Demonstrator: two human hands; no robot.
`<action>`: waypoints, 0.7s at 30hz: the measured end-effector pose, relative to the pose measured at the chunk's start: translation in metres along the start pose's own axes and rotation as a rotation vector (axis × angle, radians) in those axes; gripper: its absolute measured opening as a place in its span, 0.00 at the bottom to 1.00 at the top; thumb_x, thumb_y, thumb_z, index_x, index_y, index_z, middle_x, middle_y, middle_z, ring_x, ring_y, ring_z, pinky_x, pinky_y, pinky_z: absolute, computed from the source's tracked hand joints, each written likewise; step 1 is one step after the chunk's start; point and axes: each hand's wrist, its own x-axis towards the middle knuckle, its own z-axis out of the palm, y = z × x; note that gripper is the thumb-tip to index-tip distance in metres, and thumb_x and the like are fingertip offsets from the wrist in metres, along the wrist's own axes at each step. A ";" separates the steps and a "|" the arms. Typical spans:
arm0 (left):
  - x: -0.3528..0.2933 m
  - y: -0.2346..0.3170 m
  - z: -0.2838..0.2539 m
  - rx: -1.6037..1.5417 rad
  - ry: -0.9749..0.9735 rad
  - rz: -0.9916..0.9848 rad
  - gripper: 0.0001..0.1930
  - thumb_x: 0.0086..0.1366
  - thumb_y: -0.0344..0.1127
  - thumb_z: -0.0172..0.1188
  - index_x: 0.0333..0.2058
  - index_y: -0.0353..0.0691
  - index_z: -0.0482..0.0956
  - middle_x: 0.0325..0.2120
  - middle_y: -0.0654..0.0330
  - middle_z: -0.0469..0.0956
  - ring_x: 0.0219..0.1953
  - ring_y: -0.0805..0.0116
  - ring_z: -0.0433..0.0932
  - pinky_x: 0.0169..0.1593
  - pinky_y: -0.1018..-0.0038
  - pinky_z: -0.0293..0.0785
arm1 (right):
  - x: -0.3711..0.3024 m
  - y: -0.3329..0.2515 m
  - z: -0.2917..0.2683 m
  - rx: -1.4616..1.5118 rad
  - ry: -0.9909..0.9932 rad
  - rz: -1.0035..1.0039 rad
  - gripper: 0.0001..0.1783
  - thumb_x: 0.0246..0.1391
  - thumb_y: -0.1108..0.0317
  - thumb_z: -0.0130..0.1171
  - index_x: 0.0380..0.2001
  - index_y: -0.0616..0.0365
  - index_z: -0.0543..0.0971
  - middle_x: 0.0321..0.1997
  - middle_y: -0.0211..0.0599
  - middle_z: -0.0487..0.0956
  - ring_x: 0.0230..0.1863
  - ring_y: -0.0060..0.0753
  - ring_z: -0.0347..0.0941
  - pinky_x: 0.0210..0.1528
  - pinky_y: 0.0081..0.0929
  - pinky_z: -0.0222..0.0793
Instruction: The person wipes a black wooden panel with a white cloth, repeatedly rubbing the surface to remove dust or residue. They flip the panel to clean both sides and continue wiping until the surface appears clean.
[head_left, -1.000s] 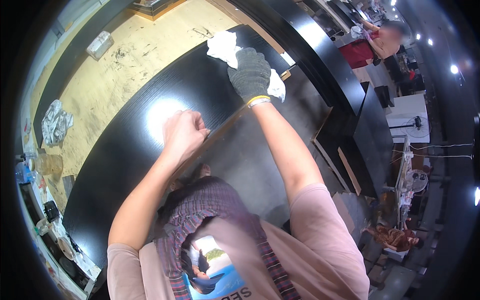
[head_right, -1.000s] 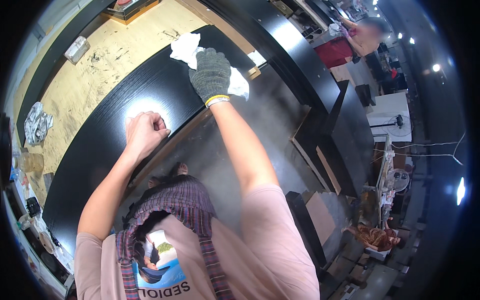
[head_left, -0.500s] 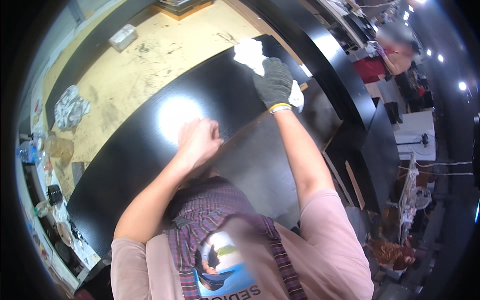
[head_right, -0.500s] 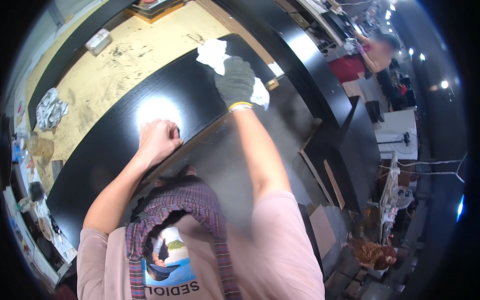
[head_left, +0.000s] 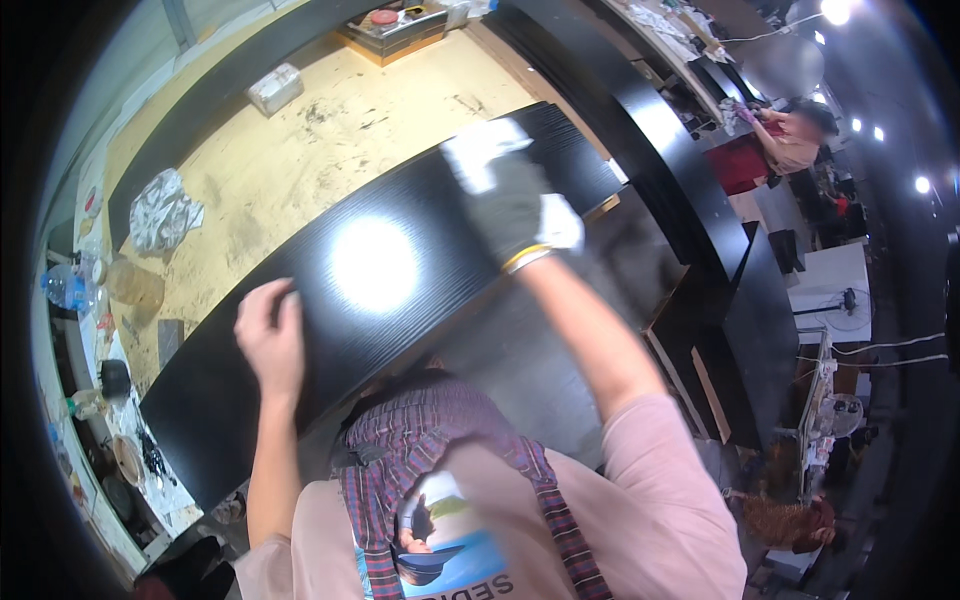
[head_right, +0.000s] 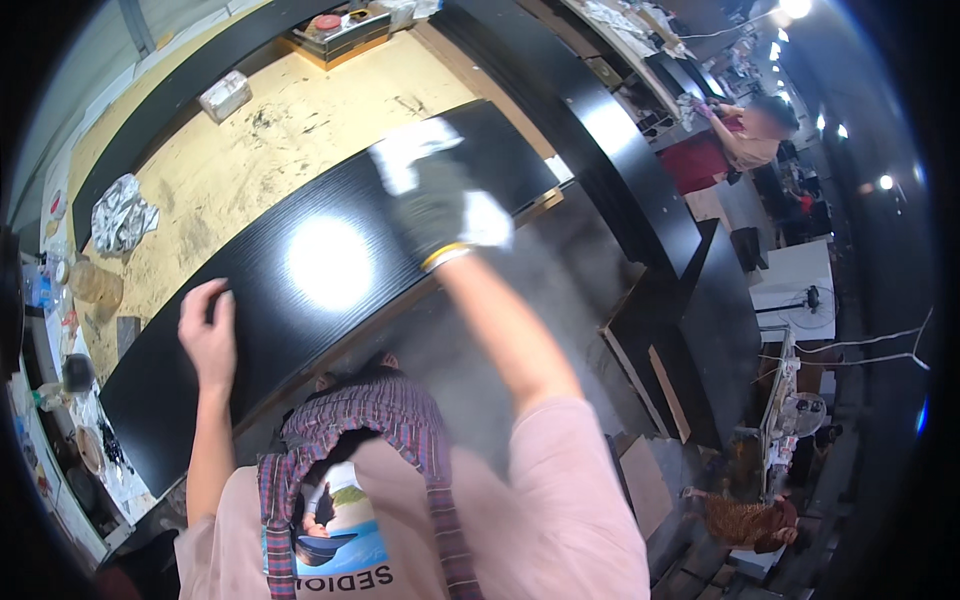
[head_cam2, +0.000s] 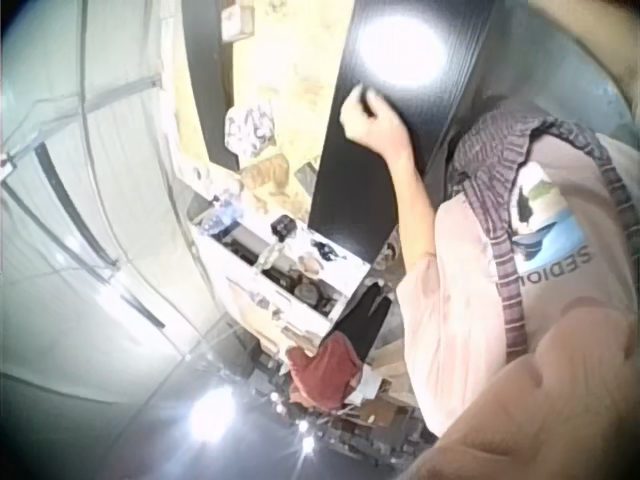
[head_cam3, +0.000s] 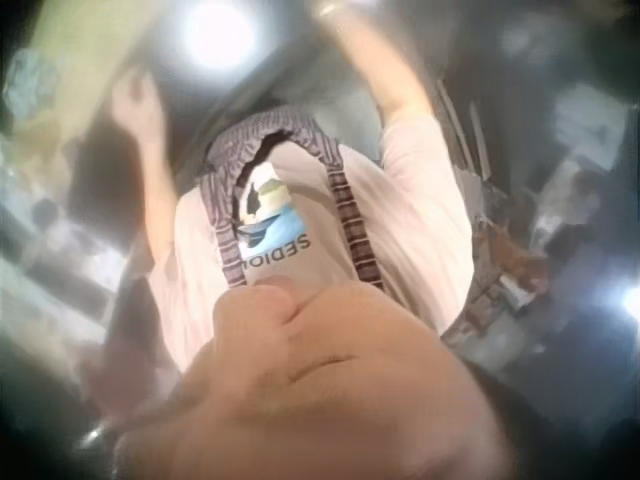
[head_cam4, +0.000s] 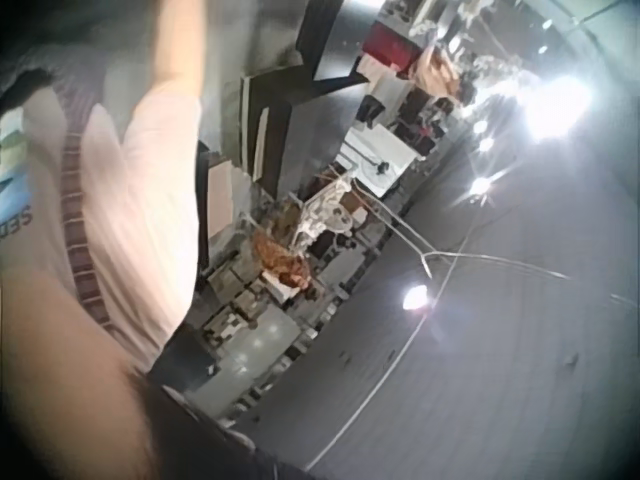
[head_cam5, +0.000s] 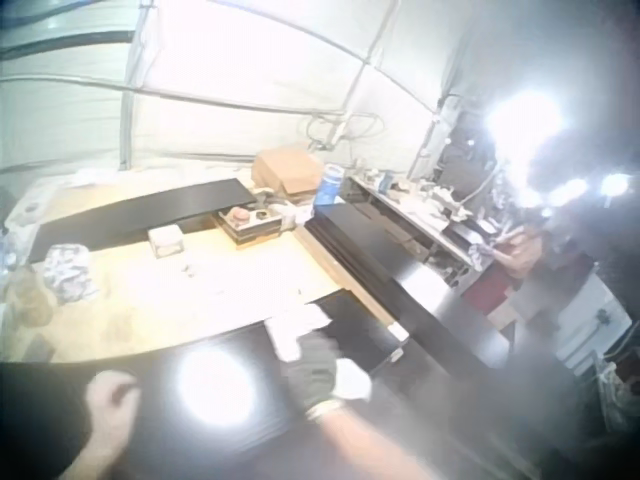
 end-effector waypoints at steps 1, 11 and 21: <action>-0.005 -0.016 -0.010 0.040 0.094 -0.046 0.06 0.63 0.24 0.62 0.39 0.33 0.83 0.37 0.55 0.83 0.41 0.62 0.81 0.49 0.70 0.75 | -0.006 -0.048 0.005 0.463 0.082 0.046 0.14 0.54 0.59 0.61 0.36 0.59 0.79 0.38 0.48 0.79 0.41 0.53 0.75 0.47 0.50 0.68; -0.025 -0.077 -0.043 -0.052 0.080 -0.289 0.05 0.68 0.22 0.56 0.40 0.32 0.80 0.36 0.63 0.80 0.41 0.74 0.78 0.49 0.76 0.74 | 0.005 -0.158 0.017 0.596 -0.275 -0.297 0.25 0.58 0.44 0.56 0.44 0.54 0.80 0.48 0.45 0.79 0.53 0.48 0.73 0.61 0.48 0.62; -0.014 -0.063 -0.035 0.020 0.052 -0.212 0.03 0.64 0.20 0.57 0.35 0.31 0.79 0.30 0.59 0.80 0.32 0.71 0.78 0.41 0.75 0.74 | 0.038 0.112 0.039 -0.262 -0.268 0.285 0.15 0.58 0.55 0.54 0.38 0.49 0.85 0.41 0.43 0.82 0.43 0.51 0.78 0.46 0.46 0.72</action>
